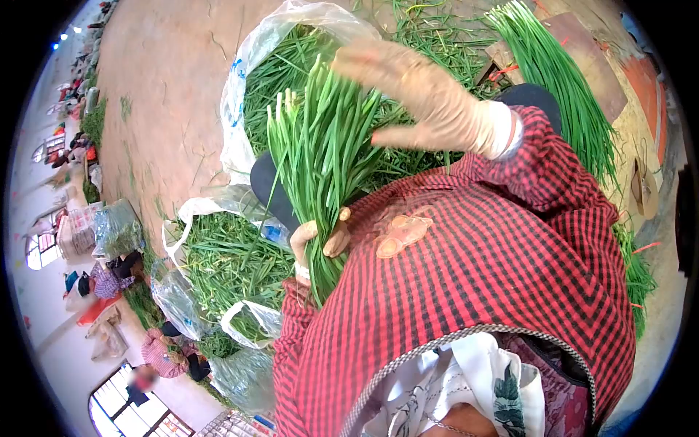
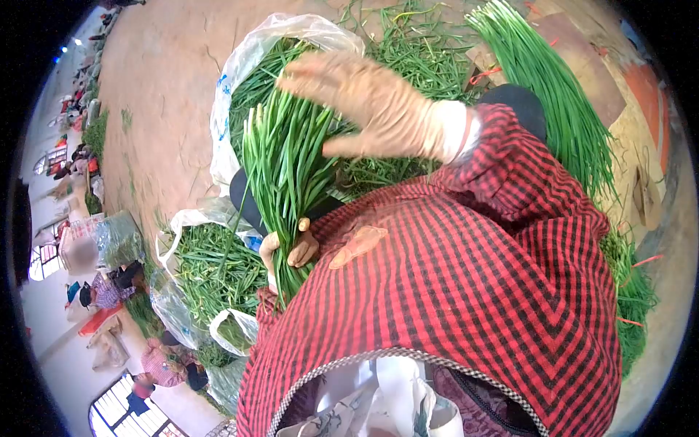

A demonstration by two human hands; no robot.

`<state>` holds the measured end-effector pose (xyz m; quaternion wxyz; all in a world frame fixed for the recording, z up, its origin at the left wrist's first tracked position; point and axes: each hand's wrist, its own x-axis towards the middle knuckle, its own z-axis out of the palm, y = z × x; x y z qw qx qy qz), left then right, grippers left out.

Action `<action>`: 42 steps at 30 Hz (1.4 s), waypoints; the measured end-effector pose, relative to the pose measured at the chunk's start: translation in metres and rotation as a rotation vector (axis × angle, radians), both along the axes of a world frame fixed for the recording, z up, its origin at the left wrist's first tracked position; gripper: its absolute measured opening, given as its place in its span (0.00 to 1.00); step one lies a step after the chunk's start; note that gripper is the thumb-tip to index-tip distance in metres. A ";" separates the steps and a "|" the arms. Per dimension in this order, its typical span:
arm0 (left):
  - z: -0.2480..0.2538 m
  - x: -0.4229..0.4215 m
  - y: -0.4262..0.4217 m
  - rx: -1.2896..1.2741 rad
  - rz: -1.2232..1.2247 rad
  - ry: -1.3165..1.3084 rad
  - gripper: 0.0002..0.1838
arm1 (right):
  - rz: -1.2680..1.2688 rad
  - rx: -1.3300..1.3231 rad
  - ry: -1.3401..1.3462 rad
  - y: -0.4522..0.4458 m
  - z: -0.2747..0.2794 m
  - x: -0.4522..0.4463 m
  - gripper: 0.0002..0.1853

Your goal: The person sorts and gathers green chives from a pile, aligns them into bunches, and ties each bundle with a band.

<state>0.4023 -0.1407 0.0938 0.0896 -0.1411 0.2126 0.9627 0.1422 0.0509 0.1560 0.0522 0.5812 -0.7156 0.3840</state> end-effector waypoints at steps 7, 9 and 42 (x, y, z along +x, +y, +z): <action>0.004 0.002 0.006 -0.105 -0.160 -0.041 0.29 | 0.367 0.082 0.039 -0.026 -0.002 0.030 0.31; 0.010 0.002 0.009 -0.083 -0.117 -0.082 0.29 | 0.416 0.010 -0.062 -0.028 -0.005 0.032 0.18; 0.026 0.012 -0.007 -0.214 -0.127 -0.216 0.34 | -0.047 0.221 -1.027 0.042 -0.039 -0.052 0.39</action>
